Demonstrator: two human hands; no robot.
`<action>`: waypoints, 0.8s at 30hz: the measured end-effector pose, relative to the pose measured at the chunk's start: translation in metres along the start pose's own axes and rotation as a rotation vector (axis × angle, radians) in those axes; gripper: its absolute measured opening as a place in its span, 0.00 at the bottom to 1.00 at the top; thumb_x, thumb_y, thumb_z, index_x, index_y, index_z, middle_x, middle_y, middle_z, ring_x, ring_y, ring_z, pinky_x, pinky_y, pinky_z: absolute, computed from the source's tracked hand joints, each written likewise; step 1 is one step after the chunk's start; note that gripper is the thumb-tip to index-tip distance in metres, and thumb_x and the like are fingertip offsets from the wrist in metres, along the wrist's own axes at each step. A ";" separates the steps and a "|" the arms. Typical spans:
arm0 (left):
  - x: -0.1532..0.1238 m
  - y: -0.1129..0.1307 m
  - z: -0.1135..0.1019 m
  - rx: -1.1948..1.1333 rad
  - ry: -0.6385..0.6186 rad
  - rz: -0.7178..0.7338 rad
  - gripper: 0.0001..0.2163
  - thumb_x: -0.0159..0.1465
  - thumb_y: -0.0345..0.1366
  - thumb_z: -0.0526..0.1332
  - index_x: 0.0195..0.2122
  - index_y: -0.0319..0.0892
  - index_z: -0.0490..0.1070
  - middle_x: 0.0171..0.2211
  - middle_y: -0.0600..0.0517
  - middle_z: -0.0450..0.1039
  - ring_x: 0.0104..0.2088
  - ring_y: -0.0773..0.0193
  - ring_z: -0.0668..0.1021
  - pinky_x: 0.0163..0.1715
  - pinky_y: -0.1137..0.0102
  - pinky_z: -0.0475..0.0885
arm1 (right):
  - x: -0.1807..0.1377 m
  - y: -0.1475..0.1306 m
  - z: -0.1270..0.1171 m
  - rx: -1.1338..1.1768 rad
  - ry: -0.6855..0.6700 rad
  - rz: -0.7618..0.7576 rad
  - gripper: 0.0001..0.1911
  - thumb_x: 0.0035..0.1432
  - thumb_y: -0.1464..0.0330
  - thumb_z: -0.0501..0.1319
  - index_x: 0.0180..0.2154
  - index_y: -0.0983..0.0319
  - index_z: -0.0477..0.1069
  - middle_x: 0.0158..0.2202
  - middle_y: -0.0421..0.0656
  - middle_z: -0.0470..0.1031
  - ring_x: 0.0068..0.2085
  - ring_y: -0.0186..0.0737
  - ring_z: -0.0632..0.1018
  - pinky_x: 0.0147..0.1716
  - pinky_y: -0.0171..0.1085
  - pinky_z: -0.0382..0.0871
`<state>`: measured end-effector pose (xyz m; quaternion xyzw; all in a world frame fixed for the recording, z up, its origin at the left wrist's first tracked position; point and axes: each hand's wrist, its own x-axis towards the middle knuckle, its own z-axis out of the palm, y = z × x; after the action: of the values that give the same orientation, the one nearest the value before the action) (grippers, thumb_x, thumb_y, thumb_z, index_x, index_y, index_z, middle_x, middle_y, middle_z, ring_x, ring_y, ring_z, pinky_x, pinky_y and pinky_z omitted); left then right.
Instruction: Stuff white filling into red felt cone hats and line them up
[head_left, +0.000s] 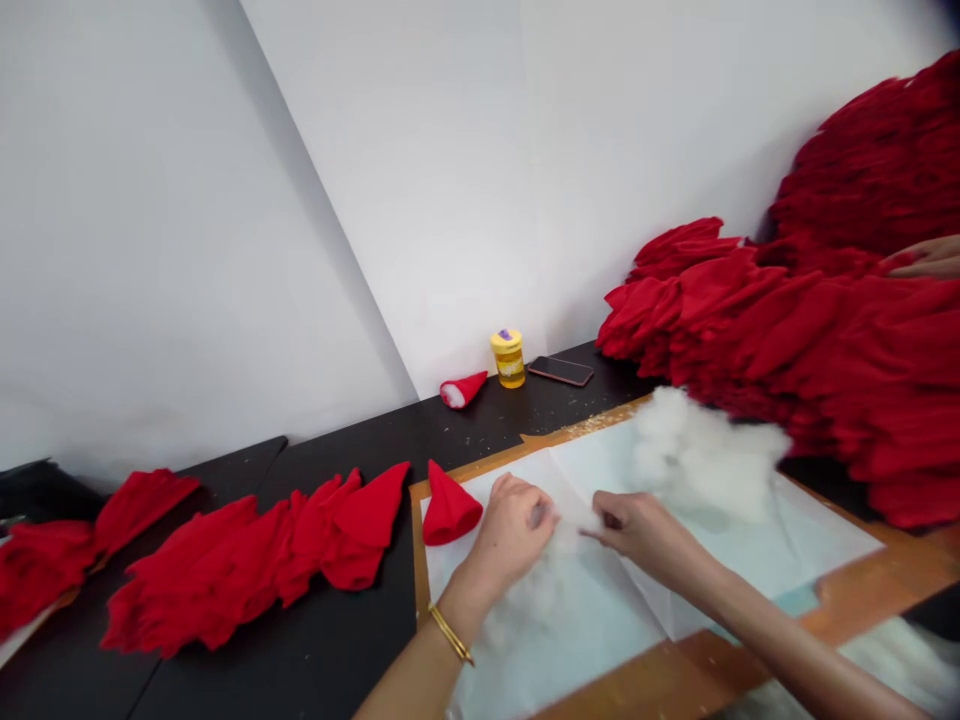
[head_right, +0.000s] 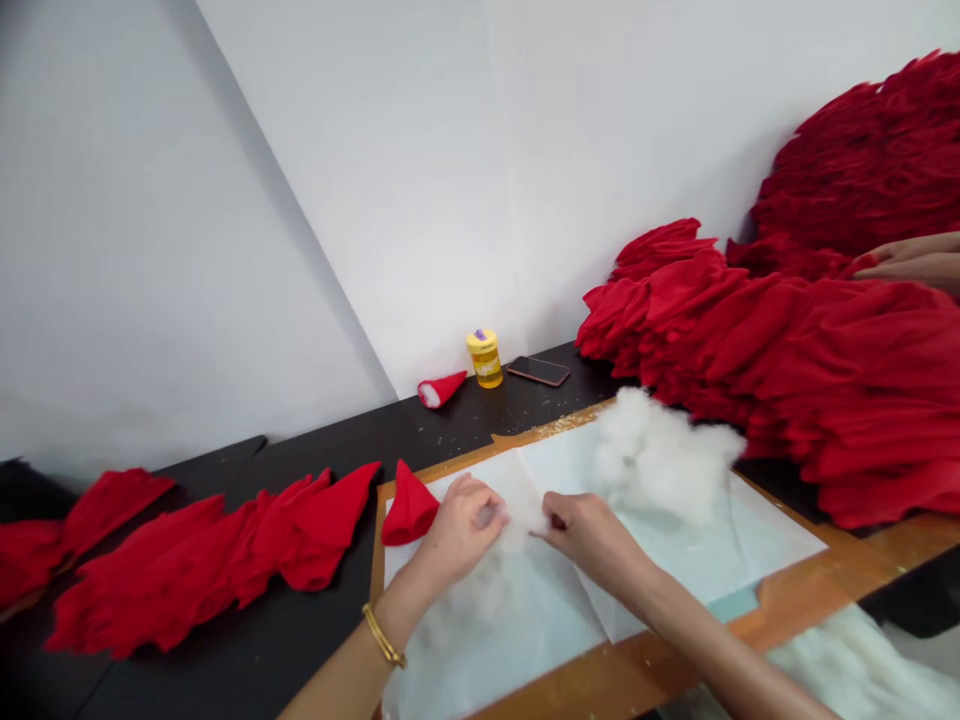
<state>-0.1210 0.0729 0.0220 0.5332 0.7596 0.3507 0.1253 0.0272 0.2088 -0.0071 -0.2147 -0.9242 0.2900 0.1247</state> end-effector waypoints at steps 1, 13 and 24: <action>0.000 -0.002 -0.005 0.005 0.014 0.004 0.05 0.60 0.28 0.62 0.28 0.43 0.73 0.32 0.50 0.76 0.42 0.56 0.76 0.65 0.51 0.55 | 0.000 0.004 -0.004 -0.008 -0.004 0.006 0.14 0.56 0.69 0.57 0.23 0.57 0.54 0.20 0.37 0.66 0.25 0.39 0.70 0.26 0.35 0.55; -0.110 -0.027 -0.086 0.144 -0.058 -0.285 0.16 0.61 0.32 0.60 0.50 0.45 0.72 0.43 0.50 0.77 0.38 0.59 0.77 0.43 0.64 0.71 | -0.021 0.034 -0.010 0.187 -0.044 -0.158 0.37 0.63 0.52 0.58 0.68 0.52 0.49 0.71 0.49 0.50 0.64 0.52 0.68 0.50 0.45 0.76; -0.081 -0.014 -0.001 -0.032 -0.001 -0.264 0.07 0.59 0.26 0.59 0.36 0.42 0.73 0.36 0.50 0.77 0.35 0.61 0.77 0.40 0.68 0.70 | 0.030 -0.039 0.040 -0.102 -0.162 -0.210 0.26 0.68 0.59 0.52 0.63 0.63 0.64 0.67 0.54 0.63 0.63 0.56 0.69 0.58 0.55 0.69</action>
<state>-0.0989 -0.0029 -0.0019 0.4267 0.8175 0.3429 0.1790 -0.0261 0.1750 -0.0129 -0.0989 -0.9622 0.2444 0.0684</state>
